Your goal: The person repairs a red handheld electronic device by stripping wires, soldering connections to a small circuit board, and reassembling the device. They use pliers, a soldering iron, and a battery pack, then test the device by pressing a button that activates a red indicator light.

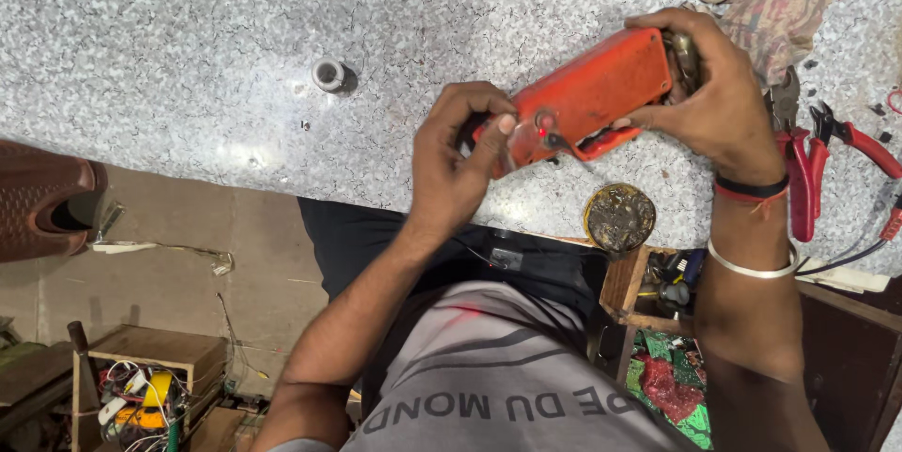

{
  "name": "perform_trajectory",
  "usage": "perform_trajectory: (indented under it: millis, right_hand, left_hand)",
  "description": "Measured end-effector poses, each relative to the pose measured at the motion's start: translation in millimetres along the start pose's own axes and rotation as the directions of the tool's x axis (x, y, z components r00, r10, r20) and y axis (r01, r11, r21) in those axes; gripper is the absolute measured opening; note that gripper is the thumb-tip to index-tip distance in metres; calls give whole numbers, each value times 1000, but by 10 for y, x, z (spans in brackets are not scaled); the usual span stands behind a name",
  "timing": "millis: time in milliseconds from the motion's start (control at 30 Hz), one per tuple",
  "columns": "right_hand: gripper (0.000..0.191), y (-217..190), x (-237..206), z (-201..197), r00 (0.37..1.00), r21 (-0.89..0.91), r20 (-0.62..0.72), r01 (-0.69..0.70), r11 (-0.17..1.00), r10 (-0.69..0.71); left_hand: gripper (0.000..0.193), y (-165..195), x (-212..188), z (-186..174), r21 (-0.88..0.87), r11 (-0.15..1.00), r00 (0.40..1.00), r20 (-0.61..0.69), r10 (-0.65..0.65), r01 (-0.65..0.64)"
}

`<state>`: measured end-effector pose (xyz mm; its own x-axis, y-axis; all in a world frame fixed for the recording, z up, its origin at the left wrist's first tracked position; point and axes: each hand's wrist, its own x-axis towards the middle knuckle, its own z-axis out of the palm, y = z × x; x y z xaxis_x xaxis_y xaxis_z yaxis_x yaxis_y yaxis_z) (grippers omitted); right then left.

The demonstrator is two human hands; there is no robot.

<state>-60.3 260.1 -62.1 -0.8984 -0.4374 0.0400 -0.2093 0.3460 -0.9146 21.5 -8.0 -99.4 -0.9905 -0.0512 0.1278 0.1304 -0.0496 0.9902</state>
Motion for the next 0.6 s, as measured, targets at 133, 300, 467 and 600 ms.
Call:
perform_trajectory:
  millis: [133, 300, 467, 600]
  right_hand:
    - [78, -25, -27, 76, 987, -305, -157, -18, 952, -32]
    - [77, -16, -25, 99, 946, -498, -104, 218, 839, -308]
    - [75, 51, -29, 82, 942, -441, -126, 229, 868, -312]
    - [79, 102, -50, 71, 949, -475, -116, 206, 855, -293]
  left_hand:
    - [12, -75, 92, -111, -121, 992, 1000, 0, -30, 29]
    - [17, -206, 171, -162, -197, 978, 998, 13, -60, 61]
    - [18, -257, 218, -181, -284, 957, 998, 0, -67, 64]
    - [18, -230, 276, -271, -298, 950, 995, 39, -87, 95]
